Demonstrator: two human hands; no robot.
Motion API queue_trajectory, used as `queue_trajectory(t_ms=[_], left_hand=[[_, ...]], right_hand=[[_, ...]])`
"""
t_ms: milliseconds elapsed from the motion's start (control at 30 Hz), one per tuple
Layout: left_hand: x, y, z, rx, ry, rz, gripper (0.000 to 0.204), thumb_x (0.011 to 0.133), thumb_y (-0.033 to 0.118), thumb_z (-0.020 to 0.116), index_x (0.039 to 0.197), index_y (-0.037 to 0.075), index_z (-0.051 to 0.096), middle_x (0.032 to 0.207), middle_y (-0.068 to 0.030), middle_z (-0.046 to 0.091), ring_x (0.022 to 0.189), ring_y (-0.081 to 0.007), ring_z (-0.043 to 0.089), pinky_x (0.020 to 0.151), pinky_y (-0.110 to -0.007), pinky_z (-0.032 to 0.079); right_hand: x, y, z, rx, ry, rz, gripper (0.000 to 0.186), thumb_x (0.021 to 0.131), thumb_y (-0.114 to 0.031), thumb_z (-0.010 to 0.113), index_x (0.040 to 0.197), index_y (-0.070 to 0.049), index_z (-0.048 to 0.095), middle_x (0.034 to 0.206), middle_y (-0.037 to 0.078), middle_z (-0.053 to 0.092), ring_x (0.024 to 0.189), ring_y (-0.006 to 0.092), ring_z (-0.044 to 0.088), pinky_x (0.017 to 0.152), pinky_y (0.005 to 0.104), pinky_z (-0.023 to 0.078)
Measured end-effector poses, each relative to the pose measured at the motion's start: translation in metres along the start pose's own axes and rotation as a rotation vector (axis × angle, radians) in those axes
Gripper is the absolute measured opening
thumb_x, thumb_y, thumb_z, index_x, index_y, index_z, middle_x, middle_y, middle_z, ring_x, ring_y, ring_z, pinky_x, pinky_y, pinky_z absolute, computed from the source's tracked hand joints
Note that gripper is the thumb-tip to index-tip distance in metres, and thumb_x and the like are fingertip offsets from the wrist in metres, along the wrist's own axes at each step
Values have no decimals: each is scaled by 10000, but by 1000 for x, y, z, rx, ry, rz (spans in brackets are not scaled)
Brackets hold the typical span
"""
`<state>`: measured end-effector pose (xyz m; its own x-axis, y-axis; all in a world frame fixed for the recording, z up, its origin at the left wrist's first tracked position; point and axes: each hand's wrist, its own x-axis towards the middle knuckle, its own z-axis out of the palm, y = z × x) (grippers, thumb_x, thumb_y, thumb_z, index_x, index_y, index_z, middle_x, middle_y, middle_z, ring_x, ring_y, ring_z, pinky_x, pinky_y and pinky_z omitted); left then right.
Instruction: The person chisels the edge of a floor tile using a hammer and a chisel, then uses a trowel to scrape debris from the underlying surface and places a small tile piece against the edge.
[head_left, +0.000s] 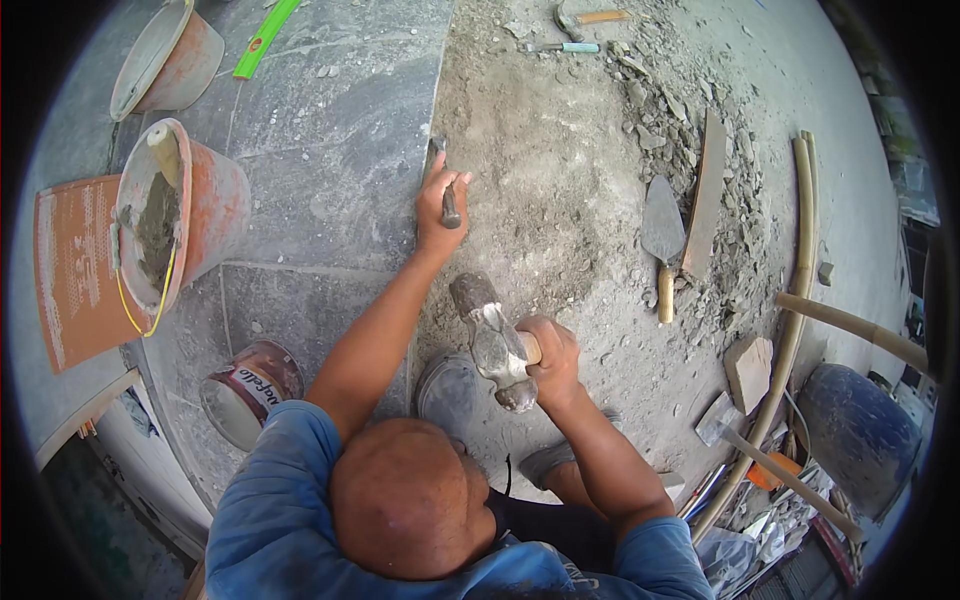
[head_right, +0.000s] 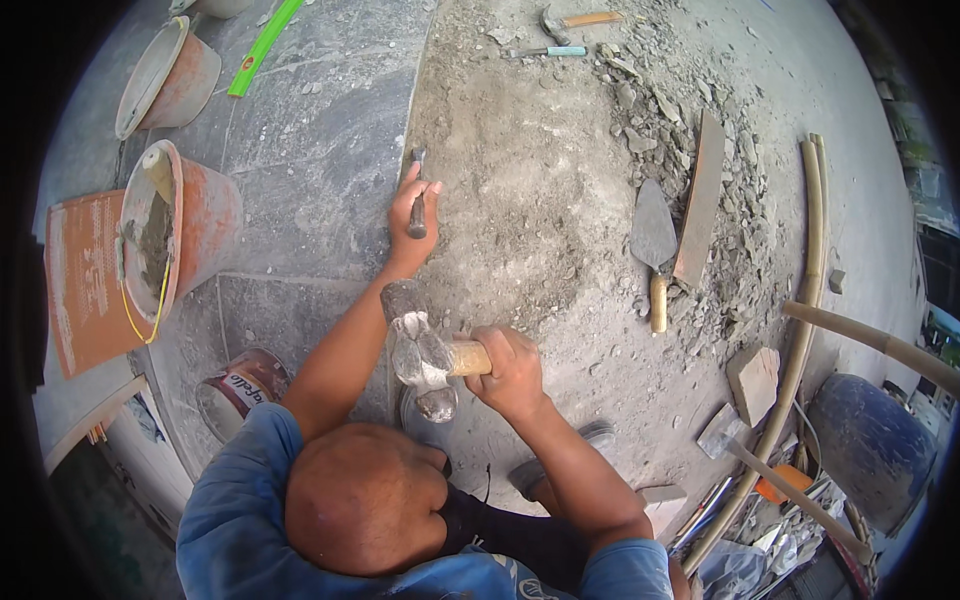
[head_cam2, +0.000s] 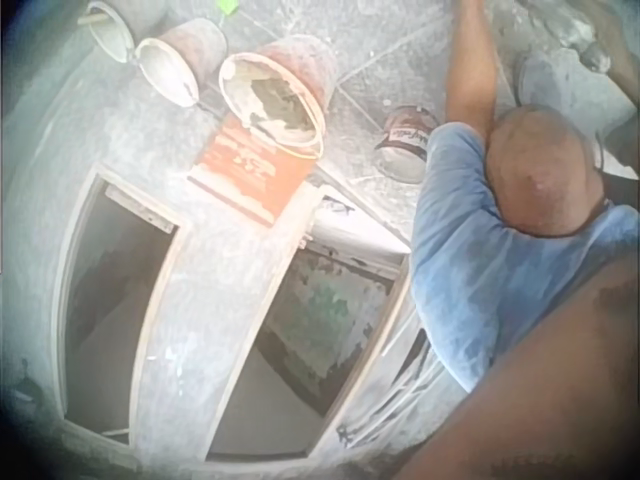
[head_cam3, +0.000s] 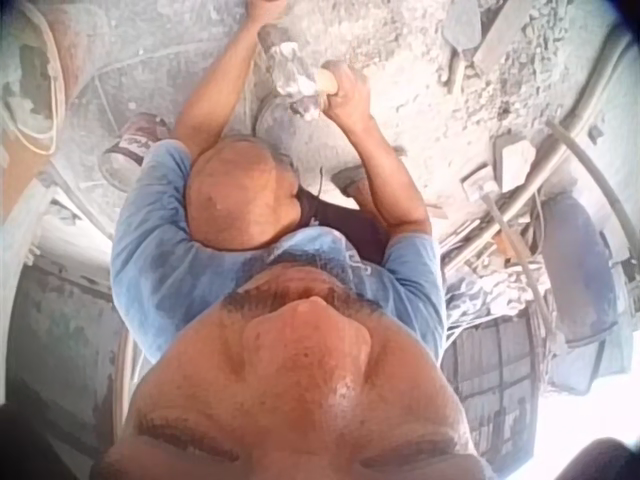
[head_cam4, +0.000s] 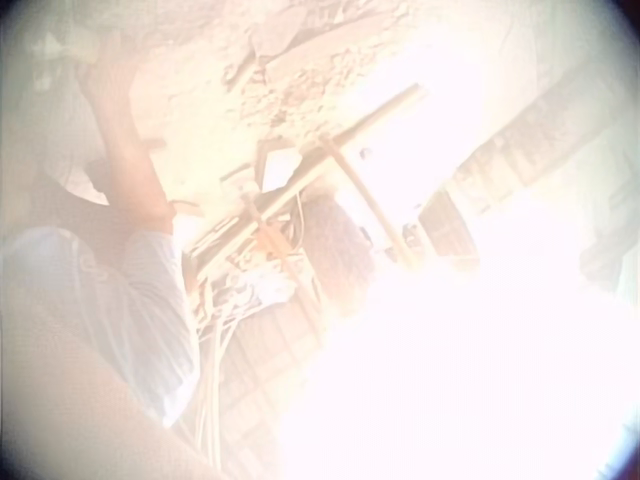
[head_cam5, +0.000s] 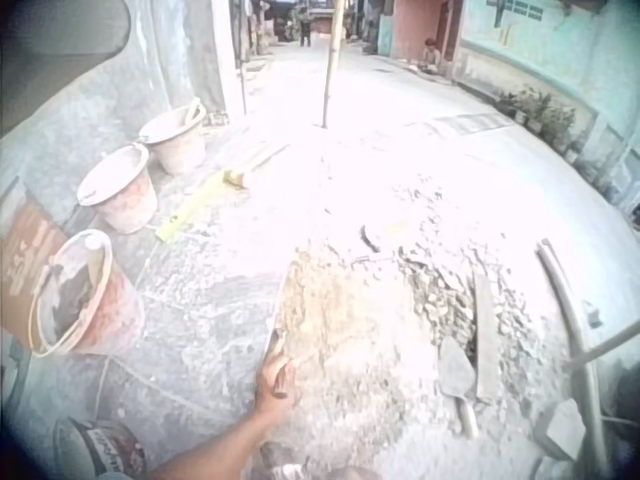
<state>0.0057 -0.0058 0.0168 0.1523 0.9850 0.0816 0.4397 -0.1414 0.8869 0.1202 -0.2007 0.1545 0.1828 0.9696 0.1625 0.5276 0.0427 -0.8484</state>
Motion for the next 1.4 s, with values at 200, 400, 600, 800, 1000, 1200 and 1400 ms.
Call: queue_trajectory(t_ms=[200, 400, 600, 800, 1000, 1200, 1400], left_hand=[[0, 4, -3, 25, -77, 96, 268, 923, 197, 631, 817, -49, 629, 1248, -325, 562, 1284, -358, 494, 952, -428, 442], [7, 11, 6, 21, -15, 68, 236, 920, 176, 629, 856, -51, 645, 1145, -283, 623, 1278, -357, 500, 963, -423, 443], [21, 6, 7, 58, -54, 195, 183, 909, 149, 621, 855, -24, 643, 1100, -266, 638, 1282, -373, 485, 956, -442, 449], [-12, 29, 13, 8, -50, 114, 106, 883, 99, 649, 851, -2, 645, 955, -218, 652, 1292, -367, 475, 946, -450, 464], [-3, 34, 1, -1, -139, 127, 147, 917, 113, 619, 837, -9, 636, 855, -206, 644, 1209, -401, 540, 950, -473, 463], [-1, 43, -8, -26, -186, 72, 165, 916, 112, 615, 844, -37, 622, 871, -230, 638, 1154, -393, 580, 932, -449, 473], [5, 46, 4, 8, -179, 96, 200, 909, 137, 631, 844, -52, 616, 964, -263, 637, 1138, -381, 592, 896, -435, 482]], right_hand=[[23, 43, 31, -261, -177, 440, 174, 833, -188, 653, 899, -60, 555, 744, 203, 631, 653, 419, 617, 576, 490, 497], [8, 52, 22, -1, 67, -70, 204, 833, -210, 671, 901, -58, 554, 767, 205, 639, 689, 402, 638, 592, 481, 502], [22, 60, 34, -333, -221, 375, 191, 810, -190, 682, 903, -69, 567, 766, 184, 646, 688, 397, 641, 592, 475, 512], [4, 13, -1, -142, -50, 155, 193, 770, -126, 709, 900, -60, 583, 725, 159, 630, 642, 368, 631, 570, 434, 510], [14, -24, -28, -135, -52, 81, 229, 719, -91, 744, 879, -61, 584, 698, 133, 615, 609, 333, 627, 543, 411, 497], [20, -46, -29, -102, -24, -29, 268, 712, -122, 799, 835, -64, 568, 634, 99, 573, 526, 286, 588, 485, 376, 469], [19, 25, -3, -192, -27, -22, 208, 757, -124, 753, 844, -71, 572, 654, 109, 594, 540, 319, 595, 493, 411, 476]])
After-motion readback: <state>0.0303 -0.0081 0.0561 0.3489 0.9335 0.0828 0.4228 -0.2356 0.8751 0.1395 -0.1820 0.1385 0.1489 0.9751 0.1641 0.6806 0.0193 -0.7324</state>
